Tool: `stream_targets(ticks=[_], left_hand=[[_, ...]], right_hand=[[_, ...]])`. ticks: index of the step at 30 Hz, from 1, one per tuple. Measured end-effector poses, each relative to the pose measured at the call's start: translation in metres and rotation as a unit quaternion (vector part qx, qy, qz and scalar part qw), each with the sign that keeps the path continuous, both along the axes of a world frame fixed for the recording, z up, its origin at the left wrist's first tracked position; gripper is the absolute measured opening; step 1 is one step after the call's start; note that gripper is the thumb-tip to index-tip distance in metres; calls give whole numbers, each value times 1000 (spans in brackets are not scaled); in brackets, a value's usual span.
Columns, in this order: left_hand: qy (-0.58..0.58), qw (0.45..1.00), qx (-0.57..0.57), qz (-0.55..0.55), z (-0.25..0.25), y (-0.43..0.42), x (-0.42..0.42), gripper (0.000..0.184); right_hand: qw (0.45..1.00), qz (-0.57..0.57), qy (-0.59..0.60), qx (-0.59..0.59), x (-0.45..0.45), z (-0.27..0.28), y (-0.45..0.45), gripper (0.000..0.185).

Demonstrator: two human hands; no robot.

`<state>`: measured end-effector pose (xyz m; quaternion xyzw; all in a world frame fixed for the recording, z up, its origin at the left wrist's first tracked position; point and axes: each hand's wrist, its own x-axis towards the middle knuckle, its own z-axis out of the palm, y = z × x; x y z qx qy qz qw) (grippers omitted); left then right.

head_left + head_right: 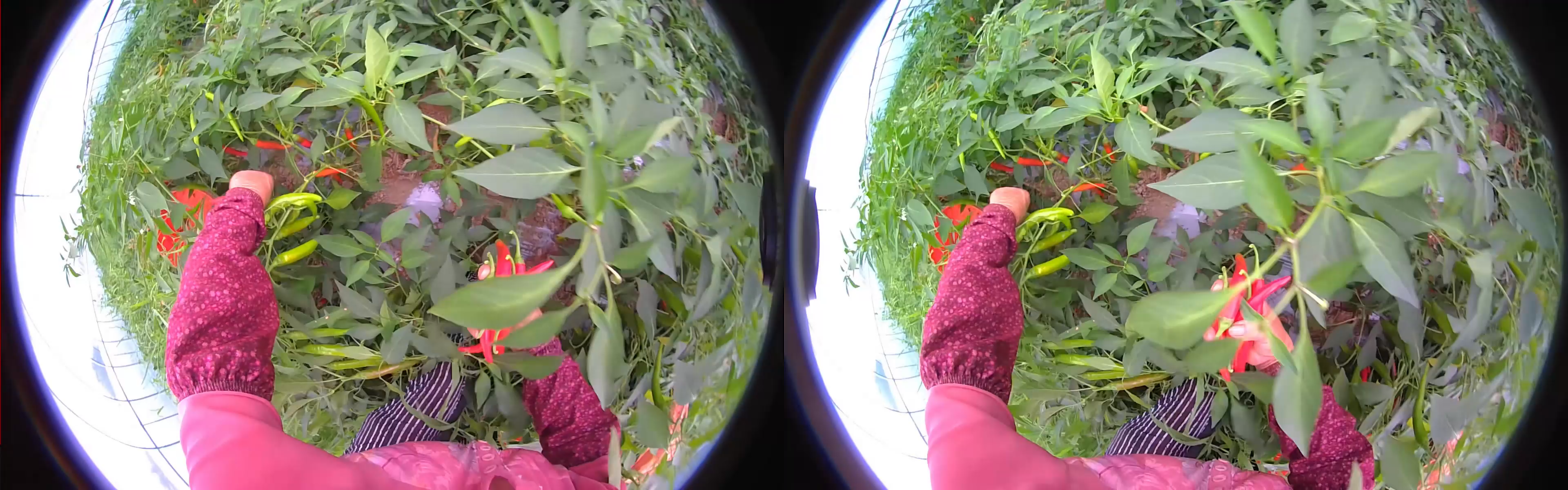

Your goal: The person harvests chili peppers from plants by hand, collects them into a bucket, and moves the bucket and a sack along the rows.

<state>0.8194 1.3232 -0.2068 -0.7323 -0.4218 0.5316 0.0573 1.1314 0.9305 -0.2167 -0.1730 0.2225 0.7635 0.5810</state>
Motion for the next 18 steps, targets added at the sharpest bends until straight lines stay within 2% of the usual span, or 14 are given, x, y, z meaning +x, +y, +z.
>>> stream_targets(ticks=[1, 3, 4, 5, 7, 8, 9, 11, 13, 14, 15, 17, 18], left_hand=[[29, 999, 11, -18, 7, 2, 0, 20], [-10, 998, 57, -38, 34, 5, 5, 16], [-65, 990, 109, -63, 46, 7, 4, 13], [-127, 975, 157, -89, 55, 7, 13, 11], [-184, 960, 171, -125, 83, -5, 55, 7], [-225, 944, 175, -167, 98, -21, 80, 5], [-263, 926, 176, -208, 114, -44, 112, 4], [-402, 869, 93, -275, 148, -94, 165, 6], [-588, 747, -24, -310, 159, -138, 199, 3], [-631, 759, -155, -37, 165, -165, 212, 2], [-605, 708, -271, 243, 172, -190, 223, 6], [-492, 697, -386, 352, 204, -217, 260, 14], [-504, 657, -431, 358, 206, -236, 274, 11]], right_hand=[[1000, -17, -5, 8, -3, 4, -7, 67], [998, -9, -55, 35, 5, 19, -11, 62], [994, -11, -83, 70, 10, 30, -10, 59], [995, -93, -34, -6, 12, 53, -2, 57], [984, -125, -123, 40, 24, 38, -13, 57], [984, -145, -86, 61, 35, 50, -12, 59], [979, -157, -113, 62, 47, 67, -12, 60], [973, -172, -105, 112, 60, 73, -25, 59], [974, -170, -89, 119, 68, 84, -44, 58], [975, -169, -100, 108, 70, 88, -55, 58], [976, -168, -106, 94, 68, 93, -66, 58], [975, -147, -159, 45, 66, 108, -85, 58], [975, -162, -144, 48, 62, 110, -100, 57]])
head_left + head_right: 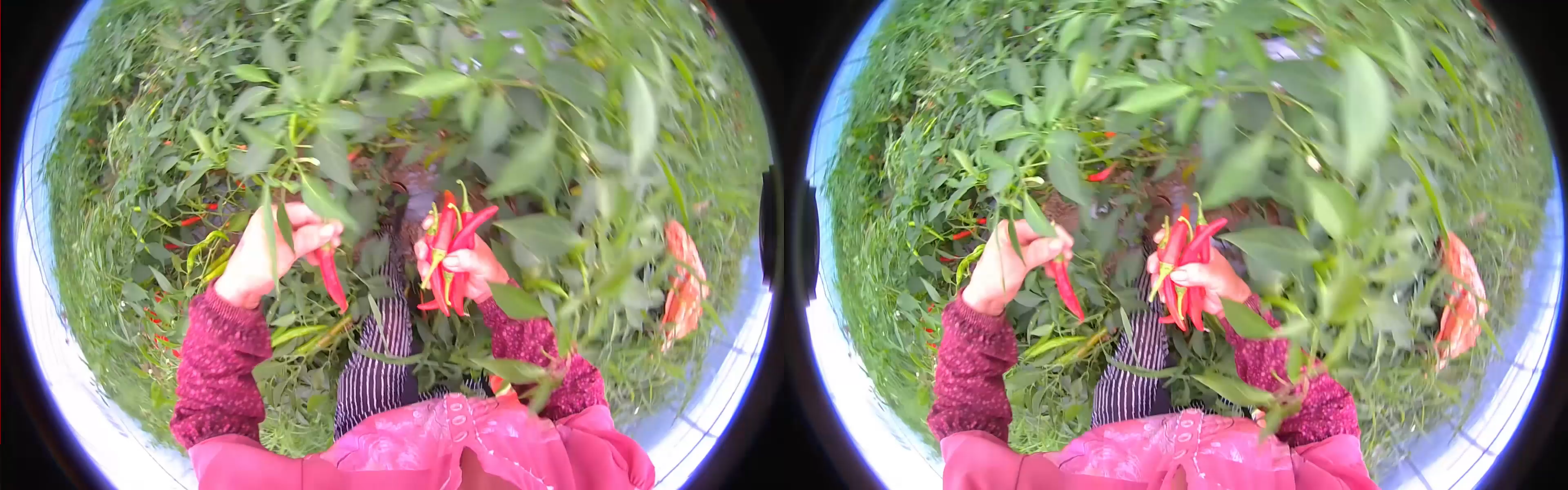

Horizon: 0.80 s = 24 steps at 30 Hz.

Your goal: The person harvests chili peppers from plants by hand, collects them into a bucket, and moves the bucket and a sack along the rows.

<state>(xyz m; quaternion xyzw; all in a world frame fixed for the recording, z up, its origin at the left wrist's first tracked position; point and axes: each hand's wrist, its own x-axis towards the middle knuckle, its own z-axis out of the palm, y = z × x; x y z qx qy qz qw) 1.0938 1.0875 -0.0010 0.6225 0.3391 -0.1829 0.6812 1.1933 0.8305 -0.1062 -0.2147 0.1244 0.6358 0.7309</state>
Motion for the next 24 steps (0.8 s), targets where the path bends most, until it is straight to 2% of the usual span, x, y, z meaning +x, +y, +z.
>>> stream_targets(ticks=[1, 3, 4, 5, 7, 8, 9, 11, 13, 15, 16, 17, 19, 20, 21, 23, 24], left_hand=[[2, 1000, -10, -18, -2, -17, 10, 11], [-8, 985, -164, 44, -7, -51, 25, 11], [-10, 983, -176, 49, -6, -69, 31, 12], [-12, 983, -180, 31, -7, -83, 33, 12], [-23, 986, -163, -8, 0, -119, 40, 13], [-29, 988, -148, -24, -2, -137, 41, 13], [-40, 990, -128, -47, -7, -154, 40, 10], [-111, 987, 10, -117, -19, -181, 40, 11], [-86, 988, -5, -127, -21, -189, 42, 12], [-13, 987, 48, -154, -28, -208, 53, 13], [-15, 989, 48, -138, -42, -216, 55, 12], [18, 982, 26, -186, -49, -216, 62, 9], [-12, 976, 4, -219, -65, -234, 74, 9], [-10, 960, 33, -277, -71, -239, 87, 8], [10, 959, -1, -285, -67, -253, 103, 8], [56, 930, -28, -363, -93, -267, 126, 11], [-45, 895, 18, -443, -97, -280, 142, 15]], right_hand=[[1000, 0, -11, -13, -1, 7, -13, 57], [999, -9, -41, -27, -7, 14, -37, 57], [995, 18, -85, -41, -4, 24, -46, 58], [996, -14, -75, -48, -12, 34, -52, 57], [994, -39, -88, -55, -26, 44, -74, 59], [992, -4, -118, -42, -23, 49, -87, 54], [994, -4, -97, -50, -26, 49, -95, 50], [998, -7, -52, -35, -33, 37, -105, 46], [1000, 1, 10, -16, -49, 12, -113, 45], [985, -154, -56, 56, -40, 24, -113, 45], [985, -149, -71, 44, -49, 2, -117, 49], [983, -179, -37, 3, -44, 11, -125, 50], [977, -212, 13, -38, -46, 6, -139, 49], [959, -277, 39, -46, -42, 10, -143, 47], [955, -289, 52, -39, -50, -9, -147, 47], [929, -353, 79, -79, -50, -21, -156, 43], [934, -338, 80, -83, -40, -14, -171, 43]])
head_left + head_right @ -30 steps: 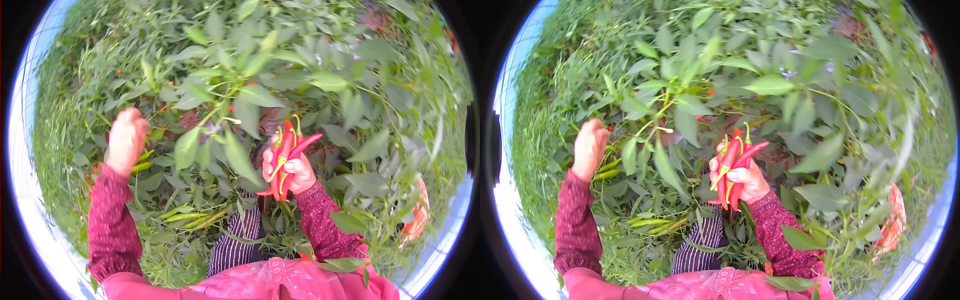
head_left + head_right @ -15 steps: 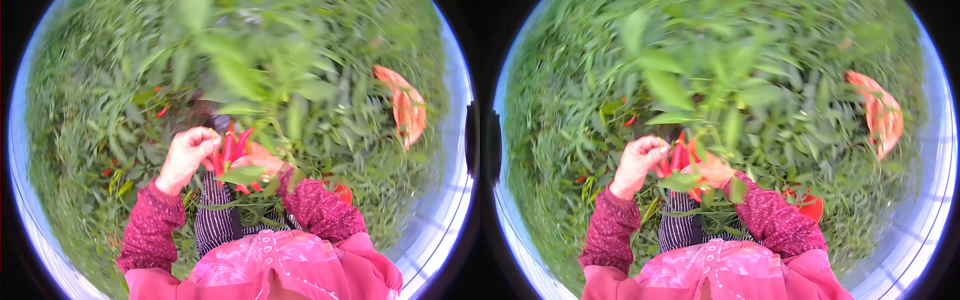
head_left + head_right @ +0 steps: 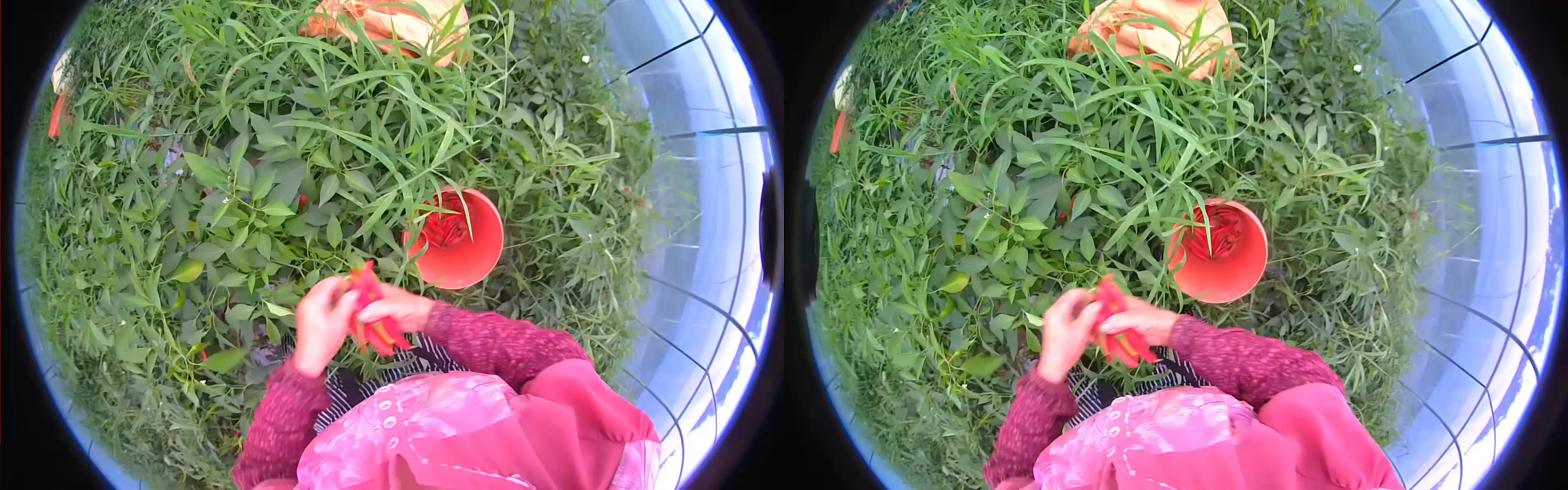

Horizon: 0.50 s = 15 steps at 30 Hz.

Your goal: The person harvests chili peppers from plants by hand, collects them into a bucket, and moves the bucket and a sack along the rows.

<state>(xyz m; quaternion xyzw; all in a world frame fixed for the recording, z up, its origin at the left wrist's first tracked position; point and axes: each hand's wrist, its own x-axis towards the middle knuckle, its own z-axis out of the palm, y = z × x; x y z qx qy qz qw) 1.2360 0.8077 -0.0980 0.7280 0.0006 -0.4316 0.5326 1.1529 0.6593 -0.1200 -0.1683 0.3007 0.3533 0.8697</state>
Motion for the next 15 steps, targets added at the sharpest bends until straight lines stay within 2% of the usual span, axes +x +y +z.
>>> stream_targets(ticks=[1, 2, 3, 5, 7, 8, 9, 10, 11, 12, 13, 14, 15], left_hand=[[-108, 991, 10, -83, -1, -12, 18, 20], [-159, 974, 13, -158, -6, -43, -2, 24], [-168, 958, 16, -231, -23, -64, -7, 28], [-166, 954, -44, -247, -52, -86, -9, 28], [-179, 949, -55, -252, -77, -102, 1, 28], [-178, 940, -8, -291, -83, -103, 15, 27], [-226, 930, 48, -287, -96, -95, 31, 25], [-345, 896, 84, -267, -118, -89, 43, 17], [-391, 846, 173, -320, -134, -80, 61, 13], [-459, 749, 300, -370, -155, -67, 78, 9], [-400, 763, 322, -393, -148, -58, 101, 5], [-495, 691, 361, -385, -160, -34, 108, 10], [-363, 677, 480, -423, -161, -25, 119, 21]], right_hand=[[999, 4, 26, -19, 0, -6, -9, 43], [998, -39, -25, -35, -34, -28, -26, 45], [994, -82, -36, -57, -47, -25, -53, 44], [984, -114, 16, -134, -75, -40, -77, 43], [972, -135, 73, -176, -97, -50, -108, 41], [957, -157, 100, -224, -106, -61, -118, 37], [949, -148, 119, -250, -108, -74, -127, 36], [936, -134, 128, -298, -116, -90, -137, 38], [924, -133, 147, -328, -120, -99, -146, 38], [912, -143, 141, -358, -125, -113, -153, 40], [899, -153, 137, -386, -130, -127, -157, 43], [886, -163, 121, -417, -131, -138, -159, 46], [871, -173, 106, -448, -133, -148, -160, 50]])
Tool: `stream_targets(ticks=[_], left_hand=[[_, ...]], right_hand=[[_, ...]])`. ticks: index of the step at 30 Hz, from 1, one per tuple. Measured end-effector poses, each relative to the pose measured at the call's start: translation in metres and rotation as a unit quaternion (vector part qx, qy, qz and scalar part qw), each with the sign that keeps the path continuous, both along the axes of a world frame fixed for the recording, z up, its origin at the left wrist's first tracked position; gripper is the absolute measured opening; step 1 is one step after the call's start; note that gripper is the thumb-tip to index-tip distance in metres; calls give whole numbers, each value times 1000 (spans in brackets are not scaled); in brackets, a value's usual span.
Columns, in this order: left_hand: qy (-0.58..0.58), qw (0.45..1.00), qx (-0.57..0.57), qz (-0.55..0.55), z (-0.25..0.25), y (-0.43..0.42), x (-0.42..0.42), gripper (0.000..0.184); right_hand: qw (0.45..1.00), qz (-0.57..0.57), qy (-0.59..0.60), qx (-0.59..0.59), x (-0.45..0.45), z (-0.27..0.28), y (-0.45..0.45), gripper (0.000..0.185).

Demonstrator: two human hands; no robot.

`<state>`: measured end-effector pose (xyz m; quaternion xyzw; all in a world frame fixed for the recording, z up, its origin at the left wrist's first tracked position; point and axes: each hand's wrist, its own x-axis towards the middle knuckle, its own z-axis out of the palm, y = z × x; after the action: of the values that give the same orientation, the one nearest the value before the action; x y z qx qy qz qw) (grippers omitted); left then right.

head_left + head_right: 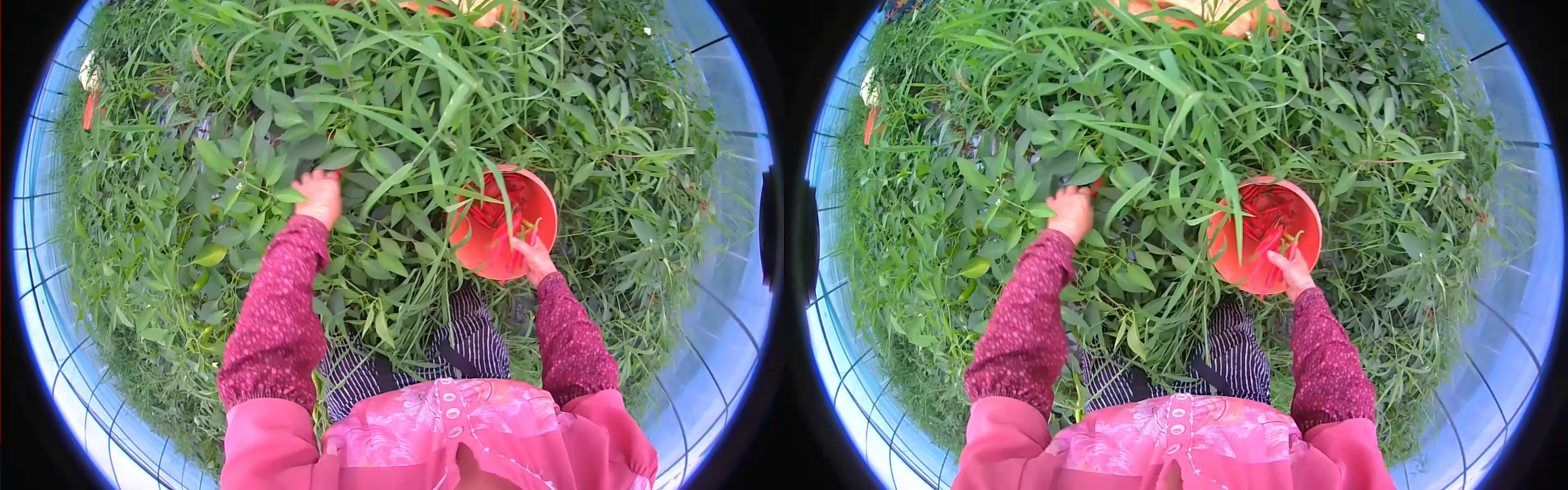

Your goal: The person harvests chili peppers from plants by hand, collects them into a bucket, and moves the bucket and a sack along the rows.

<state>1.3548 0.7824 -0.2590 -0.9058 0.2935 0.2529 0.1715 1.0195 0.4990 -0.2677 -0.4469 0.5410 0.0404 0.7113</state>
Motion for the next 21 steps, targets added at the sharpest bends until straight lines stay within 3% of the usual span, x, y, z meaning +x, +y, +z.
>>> stream_targets(ticks=[2, 4, 6, 8, 9, 13, 14, 16, 18, 19, 21], left_hand=[[60, 998, 22, 24, -5, 51, 22, 29], [77, 994, 81, -8, -85, 110, 14, 30], [98, 985, 134, -38, -86, 122, 7, 31], [215, 956, 183, -78, -8, 93, -3, 31], [185, 967, 162, -61, 2, 99, -13, 29], [70, 996, 44, 26, 13, 126, -50, 26], [65, 997, 23, 38, 13, 130, -57, 25], [73, 995, -17, 71, 6, 141, -60, 26], [22, 993, -91, 73, -1, 150, -69, 27], [33, 990, -102, 86, -4, 152, -71, 28], [22, 990, -112, 86, -11, 155, -75, 29]], right_hand=[[999, 17, 45, -10, -8, -22, -1, 59], [979, 66, 137, -138, -12, -33, 1, 61], [977, 69, 167, -115, -2, -31, 8, 71], [972, 21, 230, -36, 31, 4, 24, 83], [964, 47, 258, -55, 30, -3, 24, 95], [948, 34, 302, -93, 30, -20, 24, 98], [945, 33, 293, -143, 14, -43, 15, 94], [936, 41, 289, -199, 27, -38, 11, 89], [929, 176, 254, -202, 34, -30, 11, 67], [905, 302, 233, -186, 51, -14, 19, 42], [887, 426, 147, -97, 96, 22, 52, 29]])
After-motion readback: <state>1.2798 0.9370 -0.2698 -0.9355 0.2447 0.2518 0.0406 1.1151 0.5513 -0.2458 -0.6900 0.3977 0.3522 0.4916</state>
